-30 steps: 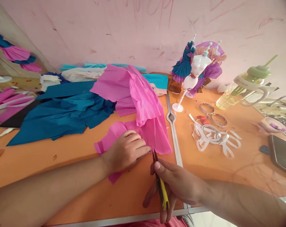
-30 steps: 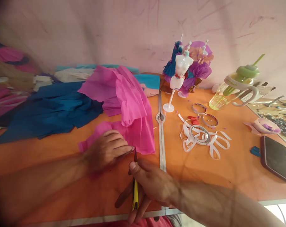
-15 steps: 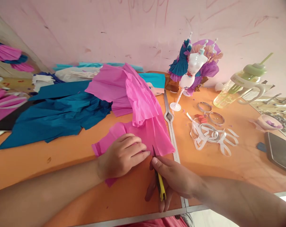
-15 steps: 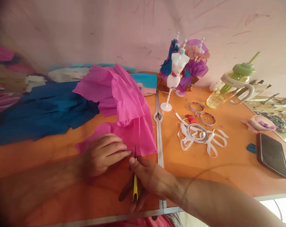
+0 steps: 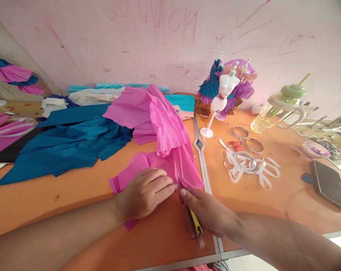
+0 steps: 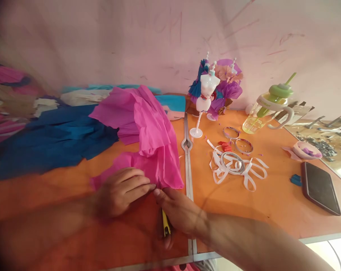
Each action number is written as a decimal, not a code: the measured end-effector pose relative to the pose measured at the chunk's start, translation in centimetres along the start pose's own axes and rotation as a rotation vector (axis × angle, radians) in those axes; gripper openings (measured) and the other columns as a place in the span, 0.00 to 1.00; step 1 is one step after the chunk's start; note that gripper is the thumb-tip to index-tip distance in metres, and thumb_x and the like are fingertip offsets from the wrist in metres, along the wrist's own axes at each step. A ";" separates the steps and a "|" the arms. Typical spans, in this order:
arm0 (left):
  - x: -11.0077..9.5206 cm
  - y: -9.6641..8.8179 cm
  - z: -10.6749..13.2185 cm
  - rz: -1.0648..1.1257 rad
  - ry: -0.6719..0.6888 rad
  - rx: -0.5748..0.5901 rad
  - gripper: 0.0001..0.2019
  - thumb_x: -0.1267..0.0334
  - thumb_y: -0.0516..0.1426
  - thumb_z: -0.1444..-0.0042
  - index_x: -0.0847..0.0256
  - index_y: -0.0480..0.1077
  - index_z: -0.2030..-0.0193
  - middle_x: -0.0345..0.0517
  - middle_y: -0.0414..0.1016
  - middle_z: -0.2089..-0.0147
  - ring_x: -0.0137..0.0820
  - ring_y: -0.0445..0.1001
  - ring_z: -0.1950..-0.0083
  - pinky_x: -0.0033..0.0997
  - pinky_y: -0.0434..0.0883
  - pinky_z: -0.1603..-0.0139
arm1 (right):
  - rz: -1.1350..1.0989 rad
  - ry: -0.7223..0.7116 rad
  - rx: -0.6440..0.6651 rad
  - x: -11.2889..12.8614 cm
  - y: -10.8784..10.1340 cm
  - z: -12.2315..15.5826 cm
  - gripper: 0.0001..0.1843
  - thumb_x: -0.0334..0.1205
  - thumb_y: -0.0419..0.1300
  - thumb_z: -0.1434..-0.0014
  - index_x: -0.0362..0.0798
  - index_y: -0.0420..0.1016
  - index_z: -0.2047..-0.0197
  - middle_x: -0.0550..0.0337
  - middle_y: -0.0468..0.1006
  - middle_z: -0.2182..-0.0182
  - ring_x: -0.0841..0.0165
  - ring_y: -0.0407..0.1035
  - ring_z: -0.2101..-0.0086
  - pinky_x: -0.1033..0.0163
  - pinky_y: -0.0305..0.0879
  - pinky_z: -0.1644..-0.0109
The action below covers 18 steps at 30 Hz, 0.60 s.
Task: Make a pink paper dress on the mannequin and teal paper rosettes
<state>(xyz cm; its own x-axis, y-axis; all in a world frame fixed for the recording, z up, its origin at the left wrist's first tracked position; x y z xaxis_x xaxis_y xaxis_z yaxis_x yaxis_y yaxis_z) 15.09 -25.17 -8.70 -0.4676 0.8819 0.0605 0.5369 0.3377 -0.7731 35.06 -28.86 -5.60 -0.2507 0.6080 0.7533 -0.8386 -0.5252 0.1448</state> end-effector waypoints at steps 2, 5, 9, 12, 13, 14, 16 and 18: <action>-0.1 -0.1 -0.2 -0.006 0.002 0.002 0.09 0.72 0.54 0.37 0.64 0.75 0.57 0.46 0.77 0.62 0.36 0.69 0.56 0.37 0.69 0.54 | -0.025 0.000 0.021 -0.1 0.0 0.0 0.20 0.57 0.43 0.31 0.48 0.60 0.53 0.72 0.67 0.88 0.73 0.59 0.90 0.70 0.55 0.82; -0.1 -0.3 -0.3 -0.015 -0.005 -0.008 0.10 0.71 0.52 0.36 0.63 0.76 0.58 0.47 0.77 0.63 0.35 0.70 0.58 0.37 0.70 0.54 | -0.048 -0.014 0.044 -0.4 -0.2 -0.2 0.22 0.60 0.45 0.33 0.49 0.60 0.52 0.72 0.68 0.87 0.74 0.58 0.91 0.70 0.55 0.83; -0.1 -0.3 -0.1 -0.016 -0.019 0.020 0.09 0.72 0.53 0.37 0.64 0.75 0.59 0.46 0.77 0.64 0.36 0.71 0.58 0.36 0.71 0.55 | -0.087 -0.026 0.059 -1.0 -0.3 -0.7 0.24 0.63 0.44 0.34 0.50 0.58 0.53 0.70 0.69 0.87 0.72 0.60 0.90 0.70 0.57 0.83; -0.4 -0.2 0.1 -0.015 -0.028 0.028 0.09 0.72 0.52 0.37 0.63 0.74 0.60 0.46 0.77 0.63 0.36 0.72 0.58 0.35 0.72 0.56 | -0.137 -0.023 0.089 -1.2 -0.3 -1.0 0.24 0.61 0.41 0.32 0.49 0.55 0.50 0.67 0.71 0.86 0.68 0.62 0.90 0.68 0.59 0.85; -0.5 -0.3 0.1 -0.013 -0.027 0.023 0.09 0.72 0.52 0.36 0.63 0.74 0.61 0.46 0.77 0.63 0.35 0.72 0.58 0.34 0.72 0.56 | -0.141 -0.020 0.087 -1.2 -0.3 -1.1 0.23 0.60 0.40 0.32 0.49 0.55 0.49 0.67 0.71 0.86 0.68 0.63 0.90 0.68 0.59 0.85; -0.7 -0.3 0.1 -0.008 -0.022 0.014 0.10 0.72 0.51 0.36 0.62 0.74 0.61 0.46 0.77 0.63 0.35 0.72 0.58 0.34 0.72 0.57 | -0.141 -0.020 0.079 -1.2 -0.4 -1.2 0.23 0.59 0.41 0.31 0.48 0.55 0.48 0.67 0.71 0.86 0.69 0.63 0.90 0.69 0.60 0.85; -0.9 -0.4 0.0 0.003 -0.006 -0.010 0.10 0.72 0.51 0.36 0.62 0.74 0.61 0.47 0.77 0.64 0.34 0.73 0.59 0.33 0.73 0.57 | -0.136 -0.032 0.060 -1.0 -0.4 -1.2 0.23 0.59 0.42 0.31 0.48 0.57 0.49 0.67 0.71 0.86 0.71 0.62 0.90 0.70 0.59 0.86; -1.0 -0.5 -0.1 0.006 0.002 -0.028 0.09 0.71 0.51 0.36 0.62 0.74 0.60 0.47 0.77 0.64 0.34 0.73 0.59 0.33 0.73 0.58 | -0.128 -0.042 0.052 -0.8 -0.5 -1.2 0.22 0.59 0.44 0.32 0.47 0.60 0.51 0.68 0.70 0.87 0.72 0.61 0.90 0.72 0.56 0.87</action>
<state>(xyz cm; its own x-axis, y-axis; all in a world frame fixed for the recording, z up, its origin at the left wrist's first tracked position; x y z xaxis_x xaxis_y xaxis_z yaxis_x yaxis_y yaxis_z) 15.36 -26.18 -8.25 -0.4629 0.8845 0.0575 0.5592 0.3417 -0.7554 35.11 -28.41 -7.02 -0.1221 0.6469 0.7527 -0.8360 -0.4758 0.2734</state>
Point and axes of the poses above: each hand's wrist, its own z-axis away from the middle knuckle, its own y-axis out of the palm, x = y × z, the point moved 1 cm from there along -z, towards the middle knuckle
